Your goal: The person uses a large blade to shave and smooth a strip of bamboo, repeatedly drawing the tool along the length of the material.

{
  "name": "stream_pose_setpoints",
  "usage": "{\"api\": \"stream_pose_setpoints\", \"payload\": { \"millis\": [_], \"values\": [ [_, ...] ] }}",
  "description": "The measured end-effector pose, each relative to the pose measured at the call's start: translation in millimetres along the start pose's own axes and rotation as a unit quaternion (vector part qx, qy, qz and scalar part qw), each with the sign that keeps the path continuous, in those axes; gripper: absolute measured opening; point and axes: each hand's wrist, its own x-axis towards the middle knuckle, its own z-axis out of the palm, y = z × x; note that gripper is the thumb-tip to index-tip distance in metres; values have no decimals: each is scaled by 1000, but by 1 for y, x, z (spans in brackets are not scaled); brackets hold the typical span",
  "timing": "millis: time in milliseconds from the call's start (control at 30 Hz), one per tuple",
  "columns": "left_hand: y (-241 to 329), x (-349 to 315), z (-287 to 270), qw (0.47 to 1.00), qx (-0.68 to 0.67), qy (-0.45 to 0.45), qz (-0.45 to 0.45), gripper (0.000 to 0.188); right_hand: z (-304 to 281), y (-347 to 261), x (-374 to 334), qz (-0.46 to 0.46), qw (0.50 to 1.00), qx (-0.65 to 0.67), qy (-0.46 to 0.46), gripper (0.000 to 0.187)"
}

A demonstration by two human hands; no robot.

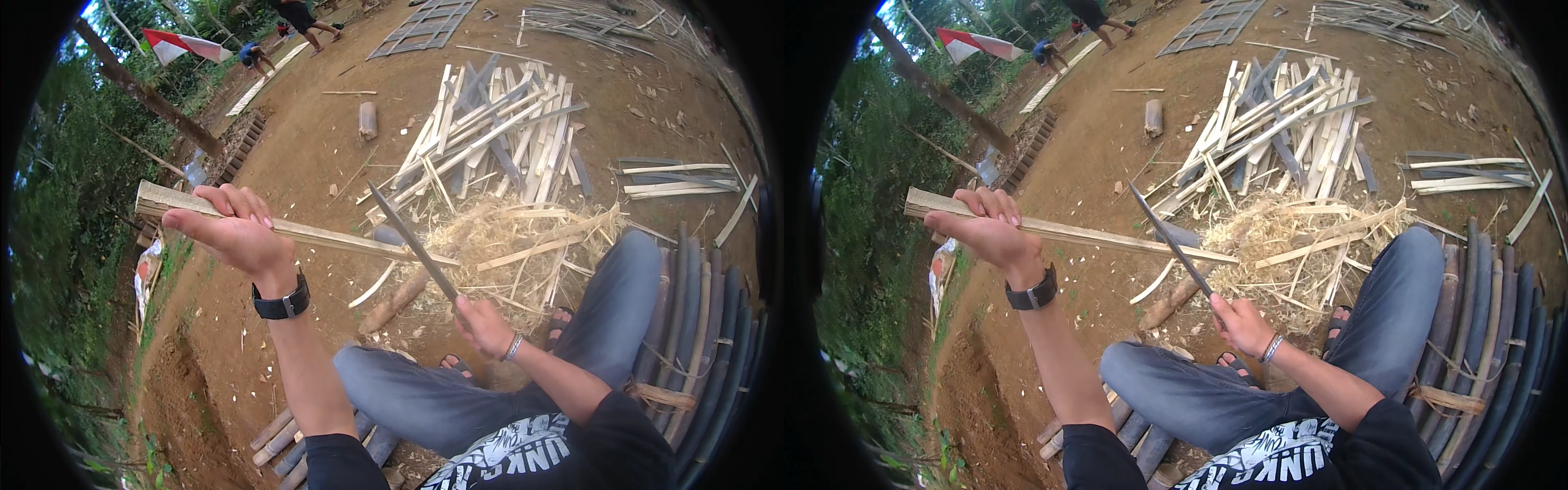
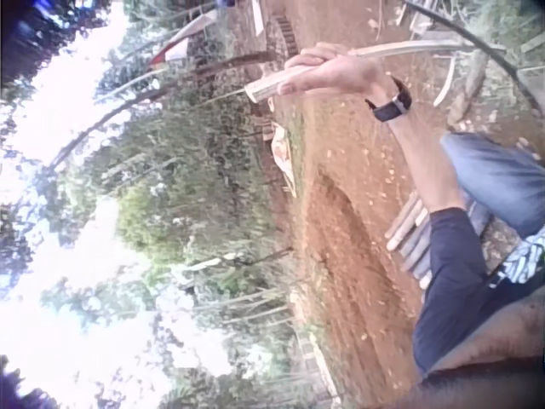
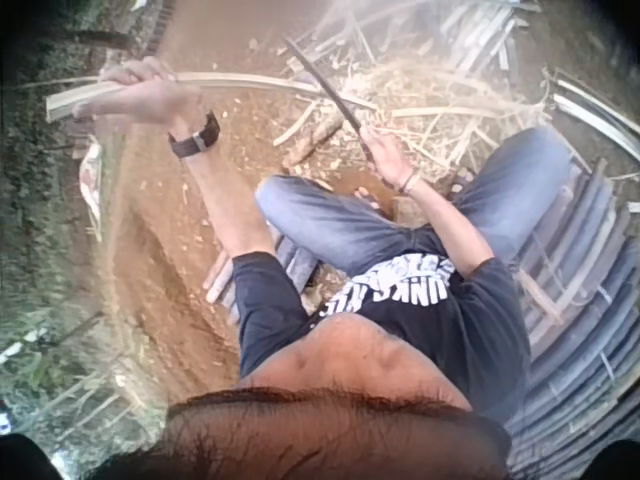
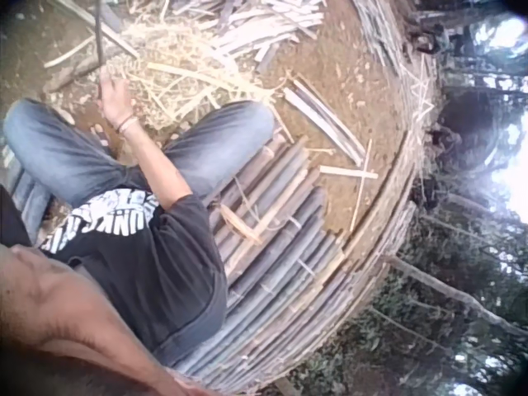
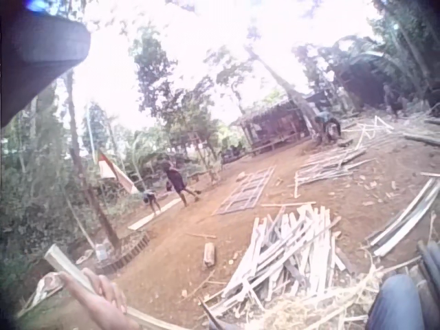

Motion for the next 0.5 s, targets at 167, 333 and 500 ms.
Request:
{"api": "stream_pose_setpoints", "payload": {
  "millis": [167, 333, 500],
  "values": [
    [0, -1, 0, 1000, -11, -18, 7, 63, 12, -56, -1, -138, 989, 0, -47, 62],
    [2, -8, 15, 999, -17, -31, -18, 63, 13, -3, -5, -103, 986, 126, 28, 63],
    [-2, -19, 23, 999, -6, -48, -5, 63, 4, 7, 7, 54, 986, 157, 23, 59]
  ]
}}
